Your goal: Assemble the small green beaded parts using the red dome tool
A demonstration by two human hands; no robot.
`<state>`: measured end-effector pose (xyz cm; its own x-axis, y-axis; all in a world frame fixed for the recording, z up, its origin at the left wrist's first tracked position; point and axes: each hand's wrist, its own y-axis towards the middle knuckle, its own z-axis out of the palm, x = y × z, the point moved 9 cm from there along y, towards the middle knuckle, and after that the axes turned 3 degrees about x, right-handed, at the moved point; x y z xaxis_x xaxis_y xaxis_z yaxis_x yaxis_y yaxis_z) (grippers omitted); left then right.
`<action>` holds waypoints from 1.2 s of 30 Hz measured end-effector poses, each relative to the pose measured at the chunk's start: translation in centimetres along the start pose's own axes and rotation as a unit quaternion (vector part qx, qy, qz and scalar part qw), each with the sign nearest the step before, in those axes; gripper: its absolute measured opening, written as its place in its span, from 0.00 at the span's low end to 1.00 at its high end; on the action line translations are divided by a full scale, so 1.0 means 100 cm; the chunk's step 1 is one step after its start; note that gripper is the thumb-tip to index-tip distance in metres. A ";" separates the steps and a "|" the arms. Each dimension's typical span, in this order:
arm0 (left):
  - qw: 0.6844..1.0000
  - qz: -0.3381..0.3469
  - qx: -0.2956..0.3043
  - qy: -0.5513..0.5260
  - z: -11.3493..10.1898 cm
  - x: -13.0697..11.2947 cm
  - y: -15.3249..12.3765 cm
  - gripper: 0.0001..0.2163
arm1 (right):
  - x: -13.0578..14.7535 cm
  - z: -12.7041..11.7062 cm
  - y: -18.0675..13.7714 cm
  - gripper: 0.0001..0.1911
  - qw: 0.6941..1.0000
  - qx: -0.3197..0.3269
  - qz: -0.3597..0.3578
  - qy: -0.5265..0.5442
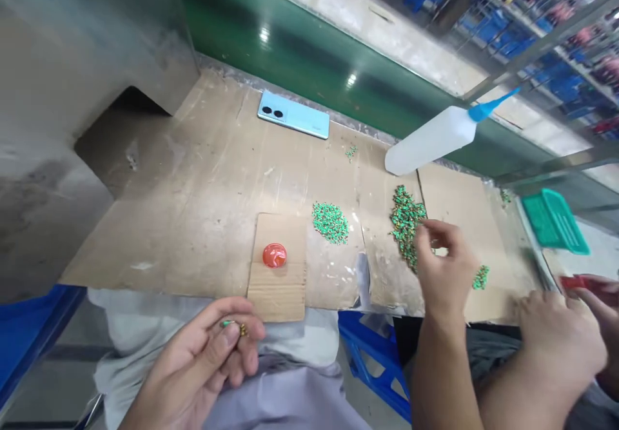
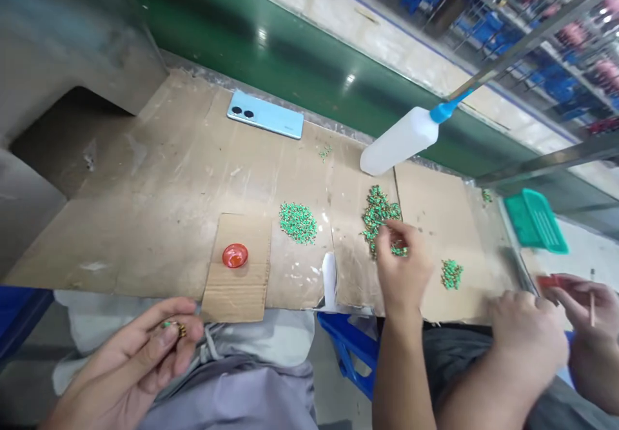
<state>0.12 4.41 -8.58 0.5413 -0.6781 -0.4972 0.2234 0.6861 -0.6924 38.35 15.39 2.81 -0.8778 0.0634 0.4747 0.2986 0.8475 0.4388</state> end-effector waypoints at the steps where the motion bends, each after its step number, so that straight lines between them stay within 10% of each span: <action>1: 1.000 0.002 -0.006 -0.008 0.003 -0.001 -0.001 0.19 | -0.015 -0.004 0.011 0.11 1.000 -0.020 0.007 -0.016; 5: 0.999 -0.002 0.029 -0.027 0.017 0.003 -0.002 0.19 | -0.036 -0.002 0.032 0.12 0.999 -0.018 0.011 -0.043; 15: 0.993 0.028 0.089 -0.074 0.032 -0.002 0.003 0.17 | 0.067 0.075 -0.035 0.12 0.943 0.289 -0.161 0.033; 36: 0.981 0.015 0.173 -0.090 0.047 -0.003 0.003 0.14 | 0.052 0.067 -0.046 0.11 0.973 0.213 -0.051 0.069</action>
<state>3.86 6.05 -6.18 0.6793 -0.6203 -0.3922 0.4500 0.7742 -0.4451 29.86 15.36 -1.88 -0.8276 -0.0784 0.5559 0.0049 0.9891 0.1469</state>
